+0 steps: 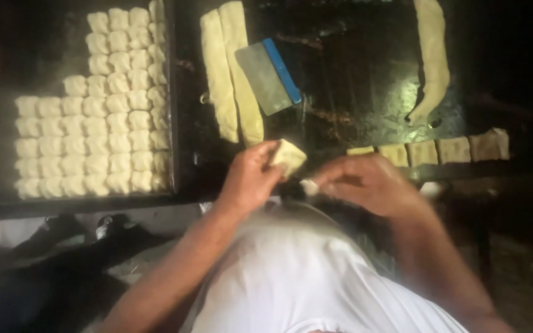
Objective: Shape pieces of dough and arrange them in a baking tray.
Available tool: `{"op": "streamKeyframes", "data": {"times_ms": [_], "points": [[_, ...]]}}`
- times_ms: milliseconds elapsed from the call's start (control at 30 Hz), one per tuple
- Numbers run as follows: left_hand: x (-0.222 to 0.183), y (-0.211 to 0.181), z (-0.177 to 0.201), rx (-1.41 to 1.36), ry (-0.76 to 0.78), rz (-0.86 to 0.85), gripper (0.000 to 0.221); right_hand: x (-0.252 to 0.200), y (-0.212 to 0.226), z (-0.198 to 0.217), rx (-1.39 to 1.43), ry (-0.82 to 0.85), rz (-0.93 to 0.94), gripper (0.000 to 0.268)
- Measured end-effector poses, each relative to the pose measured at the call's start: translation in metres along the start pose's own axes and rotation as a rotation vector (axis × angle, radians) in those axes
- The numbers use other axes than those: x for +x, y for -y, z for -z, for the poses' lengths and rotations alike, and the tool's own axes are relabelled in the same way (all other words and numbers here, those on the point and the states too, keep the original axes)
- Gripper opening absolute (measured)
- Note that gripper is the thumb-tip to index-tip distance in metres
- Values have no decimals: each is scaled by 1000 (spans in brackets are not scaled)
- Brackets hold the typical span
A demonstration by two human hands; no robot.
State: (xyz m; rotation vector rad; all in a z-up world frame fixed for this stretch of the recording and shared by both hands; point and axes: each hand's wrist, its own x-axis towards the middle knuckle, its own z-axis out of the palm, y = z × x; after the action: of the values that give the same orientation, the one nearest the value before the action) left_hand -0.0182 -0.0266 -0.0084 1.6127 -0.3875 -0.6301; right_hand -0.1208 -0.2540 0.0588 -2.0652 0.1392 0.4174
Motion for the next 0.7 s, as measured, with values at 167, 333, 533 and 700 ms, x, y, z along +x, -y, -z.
{"op": "streamKeyframes", "data": {"times_ms": [167,333,533,700], "points": [[-8,-31,-13,-20,115,-23,34,37,4,-28,3,-381,93,23],[-11,-51,-13,76,106,47,29,44,-7,-29,297,-273,46,26],[-6,-21,-2,-77,-36,-15,25,33,7,-53,-279,-591,581,32],[-9,-28,6,-459,47,237,28,32,2,-60,-468,-634,710,31]]}}
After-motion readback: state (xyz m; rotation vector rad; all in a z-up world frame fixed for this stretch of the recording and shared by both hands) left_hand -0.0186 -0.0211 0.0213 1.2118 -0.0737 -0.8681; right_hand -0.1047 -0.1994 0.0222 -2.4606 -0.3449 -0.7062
